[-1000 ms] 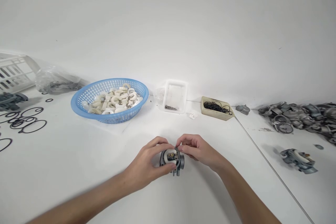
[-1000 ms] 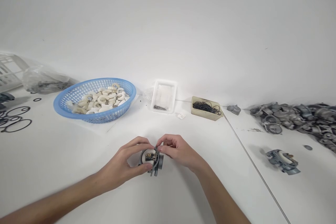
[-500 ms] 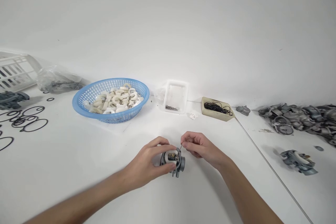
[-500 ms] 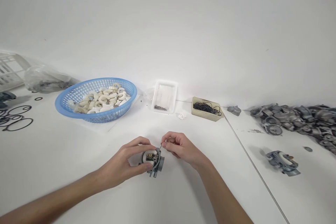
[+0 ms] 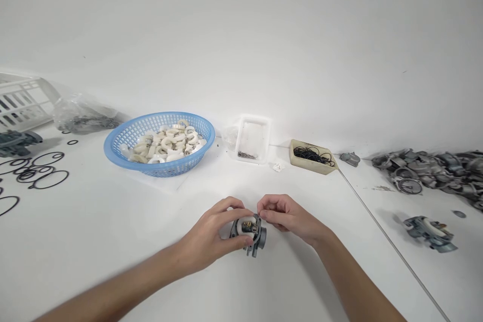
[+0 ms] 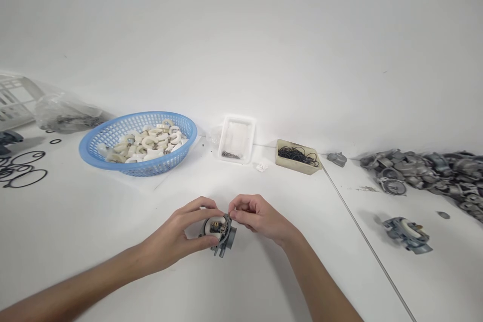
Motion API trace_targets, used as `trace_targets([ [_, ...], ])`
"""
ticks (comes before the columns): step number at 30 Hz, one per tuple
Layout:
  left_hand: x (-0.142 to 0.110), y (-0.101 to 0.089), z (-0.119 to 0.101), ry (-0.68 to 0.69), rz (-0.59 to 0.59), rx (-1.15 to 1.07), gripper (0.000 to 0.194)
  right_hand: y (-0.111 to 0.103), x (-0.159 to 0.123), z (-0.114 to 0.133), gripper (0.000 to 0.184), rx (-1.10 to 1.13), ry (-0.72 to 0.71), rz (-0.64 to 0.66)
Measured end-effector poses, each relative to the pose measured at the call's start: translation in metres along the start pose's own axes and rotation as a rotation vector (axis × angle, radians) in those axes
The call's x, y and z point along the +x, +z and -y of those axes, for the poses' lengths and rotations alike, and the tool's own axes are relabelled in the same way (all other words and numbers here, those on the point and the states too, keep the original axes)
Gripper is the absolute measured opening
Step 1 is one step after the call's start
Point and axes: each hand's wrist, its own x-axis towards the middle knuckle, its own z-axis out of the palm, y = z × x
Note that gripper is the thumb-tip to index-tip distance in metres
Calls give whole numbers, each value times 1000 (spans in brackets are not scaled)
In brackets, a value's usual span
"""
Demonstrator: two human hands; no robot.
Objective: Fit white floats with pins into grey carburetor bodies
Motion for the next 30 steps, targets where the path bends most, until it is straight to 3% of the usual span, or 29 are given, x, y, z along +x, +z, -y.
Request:
trace_targets([
  [30,1,1,3,50,2,61,35,-4,0,-5,27,-25,-39,43],
])
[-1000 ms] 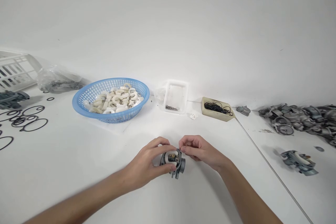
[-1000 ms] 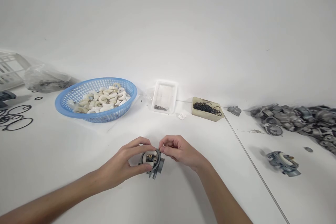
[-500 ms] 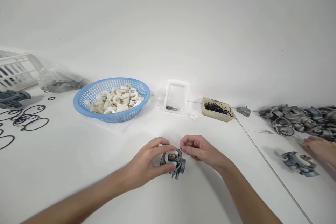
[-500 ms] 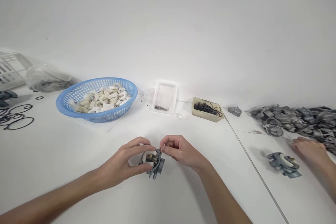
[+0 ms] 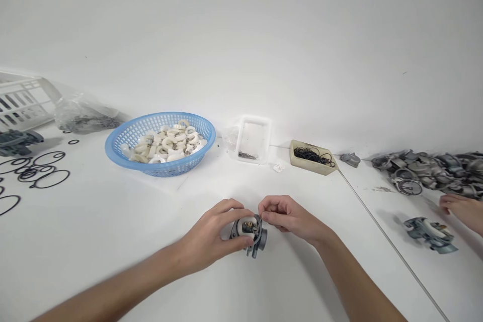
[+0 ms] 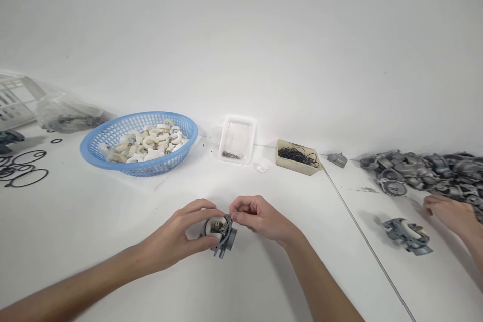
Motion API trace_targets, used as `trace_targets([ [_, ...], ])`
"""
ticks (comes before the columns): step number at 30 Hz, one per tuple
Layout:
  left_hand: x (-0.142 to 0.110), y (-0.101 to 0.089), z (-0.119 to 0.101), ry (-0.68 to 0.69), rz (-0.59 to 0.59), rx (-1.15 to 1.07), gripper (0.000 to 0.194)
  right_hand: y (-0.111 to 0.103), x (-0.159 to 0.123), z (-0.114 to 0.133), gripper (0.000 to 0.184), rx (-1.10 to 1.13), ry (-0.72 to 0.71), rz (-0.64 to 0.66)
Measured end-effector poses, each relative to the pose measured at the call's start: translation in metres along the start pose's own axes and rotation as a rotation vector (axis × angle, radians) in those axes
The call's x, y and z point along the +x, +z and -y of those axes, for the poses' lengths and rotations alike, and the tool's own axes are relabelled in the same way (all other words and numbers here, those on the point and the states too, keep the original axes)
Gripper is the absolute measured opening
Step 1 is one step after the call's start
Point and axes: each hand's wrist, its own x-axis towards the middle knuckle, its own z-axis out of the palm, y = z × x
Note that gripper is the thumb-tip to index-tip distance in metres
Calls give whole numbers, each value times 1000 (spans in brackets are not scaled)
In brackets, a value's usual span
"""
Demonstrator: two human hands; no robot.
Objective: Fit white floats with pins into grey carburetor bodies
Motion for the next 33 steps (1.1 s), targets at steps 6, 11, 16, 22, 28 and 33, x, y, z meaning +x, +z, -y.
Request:
trace_targets([
  [6,-1,0,1,-8,3,20,35,2,2,-1,27,-9,6,-1],
  [11,0,0,-1,-42,11,-4,36,3,4,-2,27,9,1,-22],
  [16,0,0,-3,-78,16,-17,33,3,4,-3,28,16,9,-33],
  [22,0,2,-2,-84,-12,-8,34,4,4,-2,29,19,10,-28],
  [28,-1,1,-5,-66,-31,1,33,5,5,1,33,27,16,-6],
  [33,-2,1,-5,-47,-26,7,33,6,4,2,38,35,37,9],
])
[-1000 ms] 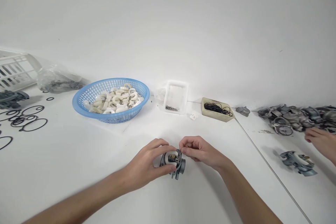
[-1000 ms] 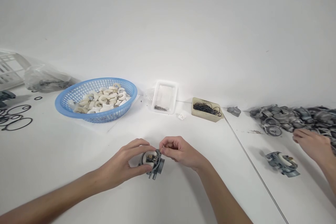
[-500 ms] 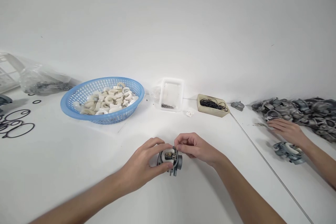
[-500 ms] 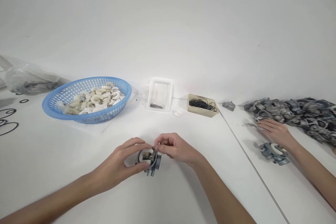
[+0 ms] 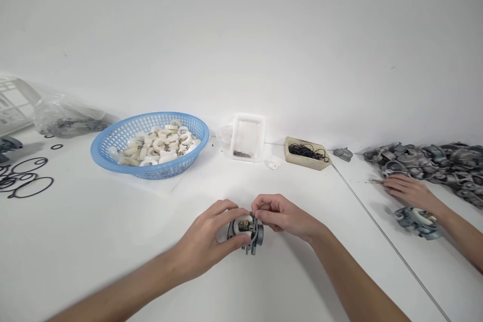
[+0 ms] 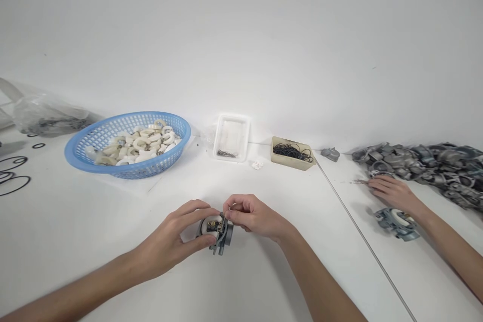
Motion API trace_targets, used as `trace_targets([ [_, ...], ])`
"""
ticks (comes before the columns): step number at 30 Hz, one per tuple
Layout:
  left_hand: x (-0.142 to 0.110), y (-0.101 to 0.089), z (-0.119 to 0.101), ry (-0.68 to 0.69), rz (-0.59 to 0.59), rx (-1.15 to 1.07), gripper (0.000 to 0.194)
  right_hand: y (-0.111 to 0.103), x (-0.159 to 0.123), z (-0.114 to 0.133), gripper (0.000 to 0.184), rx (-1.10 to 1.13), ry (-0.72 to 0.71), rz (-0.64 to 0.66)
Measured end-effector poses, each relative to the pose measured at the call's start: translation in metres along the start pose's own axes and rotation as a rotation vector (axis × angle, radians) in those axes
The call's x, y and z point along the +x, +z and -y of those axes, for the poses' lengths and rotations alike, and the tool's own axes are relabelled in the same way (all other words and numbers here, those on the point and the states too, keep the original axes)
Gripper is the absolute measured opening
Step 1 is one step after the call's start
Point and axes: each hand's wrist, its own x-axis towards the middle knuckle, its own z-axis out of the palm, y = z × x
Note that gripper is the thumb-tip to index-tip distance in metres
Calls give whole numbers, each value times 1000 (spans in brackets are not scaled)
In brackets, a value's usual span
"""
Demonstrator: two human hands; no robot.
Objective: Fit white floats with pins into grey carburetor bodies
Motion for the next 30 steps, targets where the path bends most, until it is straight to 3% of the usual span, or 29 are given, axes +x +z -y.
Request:
trace_targets([
  [6,-1,-1,1,30,21,64,35,-1,-2,-1,36,0,7,19],
  [18,-3,9,11,127,-64,116,35,-2,0,-3,39,-22,0,15],
  [30,-5,12,12,43,-51,51,32,1,0,-4,34,0,7,-41],
])
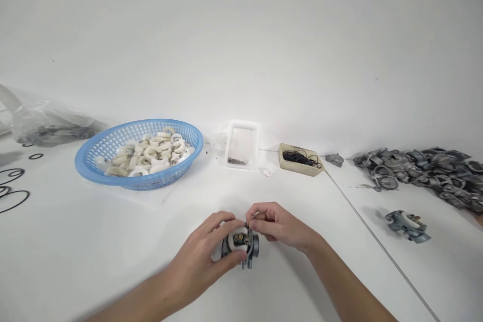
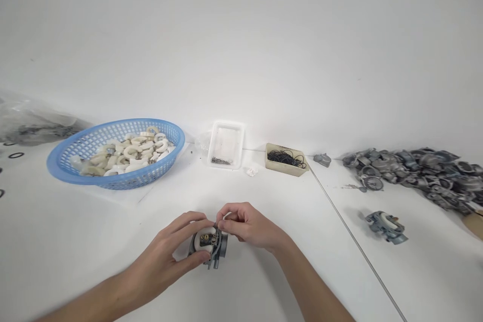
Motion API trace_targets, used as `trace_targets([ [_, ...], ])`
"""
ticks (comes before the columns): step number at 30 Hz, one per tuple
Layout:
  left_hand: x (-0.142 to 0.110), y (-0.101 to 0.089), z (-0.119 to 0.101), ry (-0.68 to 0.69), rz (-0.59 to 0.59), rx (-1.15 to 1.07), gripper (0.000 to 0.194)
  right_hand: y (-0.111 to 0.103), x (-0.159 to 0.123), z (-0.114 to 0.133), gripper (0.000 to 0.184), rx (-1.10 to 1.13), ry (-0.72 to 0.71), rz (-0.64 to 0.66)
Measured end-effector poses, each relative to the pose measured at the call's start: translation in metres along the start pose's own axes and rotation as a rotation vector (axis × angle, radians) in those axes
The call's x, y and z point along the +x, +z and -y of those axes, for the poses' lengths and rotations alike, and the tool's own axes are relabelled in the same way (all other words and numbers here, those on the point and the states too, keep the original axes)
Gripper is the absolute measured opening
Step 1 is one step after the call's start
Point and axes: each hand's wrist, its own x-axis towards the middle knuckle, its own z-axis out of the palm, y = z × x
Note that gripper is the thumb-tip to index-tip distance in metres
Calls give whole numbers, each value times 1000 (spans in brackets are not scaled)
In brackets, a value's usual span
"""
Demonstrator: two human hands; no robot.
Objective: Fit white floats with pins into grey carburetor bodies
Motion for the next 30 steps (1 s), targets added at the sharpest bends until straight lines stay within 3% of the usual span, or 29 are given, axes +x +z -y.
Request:
trace_targets([
  [30,1,6,5,-23,-21,-20,32,1,1,-2,32,-38,-22,-34],
])
